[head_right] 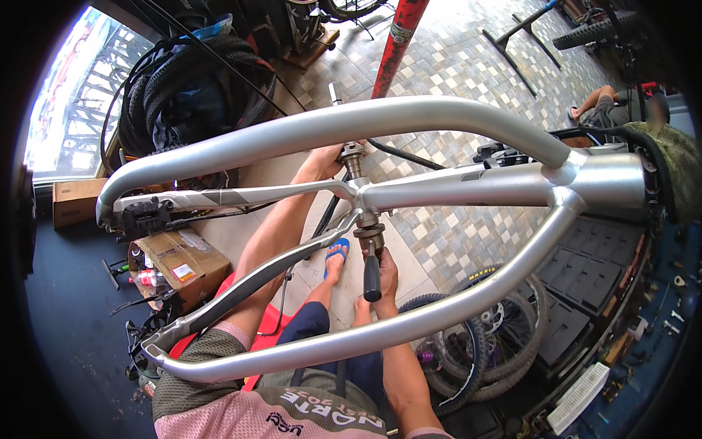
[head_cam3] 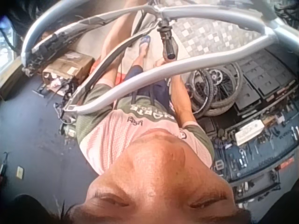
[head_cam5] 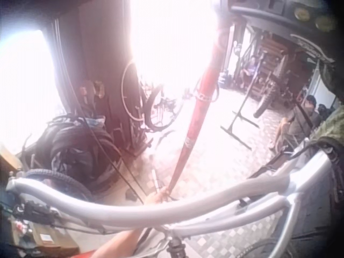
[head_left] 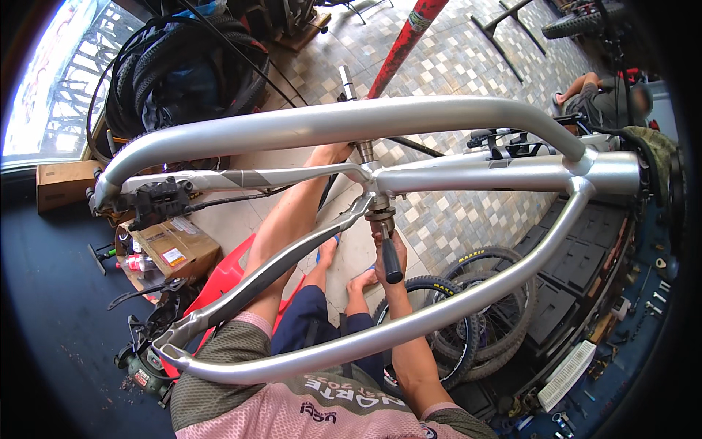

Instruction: The person assembles a bicycle by installing the bottom bracket, attaching the crankset, and fitting pedals. They use a wrench and a rag to clean and secure components, then walk outside with the crankset and pedals.

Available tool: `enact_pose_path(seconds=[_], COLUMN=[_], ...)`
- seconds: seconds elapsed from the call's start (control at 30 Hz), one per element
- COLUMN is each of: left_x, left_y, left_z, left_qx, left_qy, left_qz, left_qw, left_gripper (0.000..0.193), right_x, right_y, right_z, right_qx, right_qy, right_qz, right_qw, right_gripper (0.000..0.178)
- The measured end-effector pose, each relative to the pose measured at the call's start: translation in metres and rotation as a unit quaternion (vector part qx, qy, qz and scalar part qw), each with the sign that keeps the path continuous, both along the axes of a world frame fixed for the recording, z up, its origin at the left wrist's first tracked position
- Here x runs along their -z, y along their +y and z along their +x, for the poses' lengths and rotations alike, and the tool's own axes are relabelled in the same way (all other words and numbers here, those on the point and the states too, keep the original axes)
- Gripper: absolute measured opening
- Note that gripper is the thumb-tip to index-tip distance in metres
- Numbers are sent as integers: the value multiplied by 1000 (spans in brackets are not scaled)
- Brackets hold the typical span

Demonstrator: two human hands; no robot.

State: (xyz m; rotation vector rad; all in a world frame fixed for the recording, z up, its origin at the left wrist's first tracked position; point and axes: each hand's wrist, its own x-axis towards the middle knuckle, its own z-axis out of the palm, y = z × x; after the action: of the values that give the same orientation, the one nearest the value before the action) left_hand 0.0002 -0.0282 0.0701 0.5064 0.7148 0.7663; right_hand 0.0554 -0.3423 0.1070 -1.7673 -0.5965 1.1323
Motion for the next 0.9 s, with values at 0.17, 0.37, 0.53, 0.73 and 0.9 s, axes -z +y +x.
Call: enact_pose_path(seconds=[0.17, 0.37, 0.53, 0.73, 0.9], left_x=[-1, 32, -5, 10, 16], left_y=[3, 18, 4, 8, 7], left_z=[7, -6, 0, 3, 9], left_qx=[-2, 12, 10, 28, -25], left_qy=[10, -15, -2, 16, 2], left_qz=[8, 8, 10, 26, 32], left_qw=[1000, 1000, 1000, 999, 999], left_gripper=[20, 18, 13, 15, 17], right_x=[-13, -61, -19, 96, -41], right_y=[12, 18, 14, -13, -9], right_z=[0, 25, 66, 1, -11], right_qx=[17, -80, -25, -143, -283], right_qy=[-42, -185, -176, 65, 268], right_qz=[21, -118, 38, -51, -15], right_qw=[999, 972, 983, 986, 921], right_gripper=[25, 38, 51, 66, 55])
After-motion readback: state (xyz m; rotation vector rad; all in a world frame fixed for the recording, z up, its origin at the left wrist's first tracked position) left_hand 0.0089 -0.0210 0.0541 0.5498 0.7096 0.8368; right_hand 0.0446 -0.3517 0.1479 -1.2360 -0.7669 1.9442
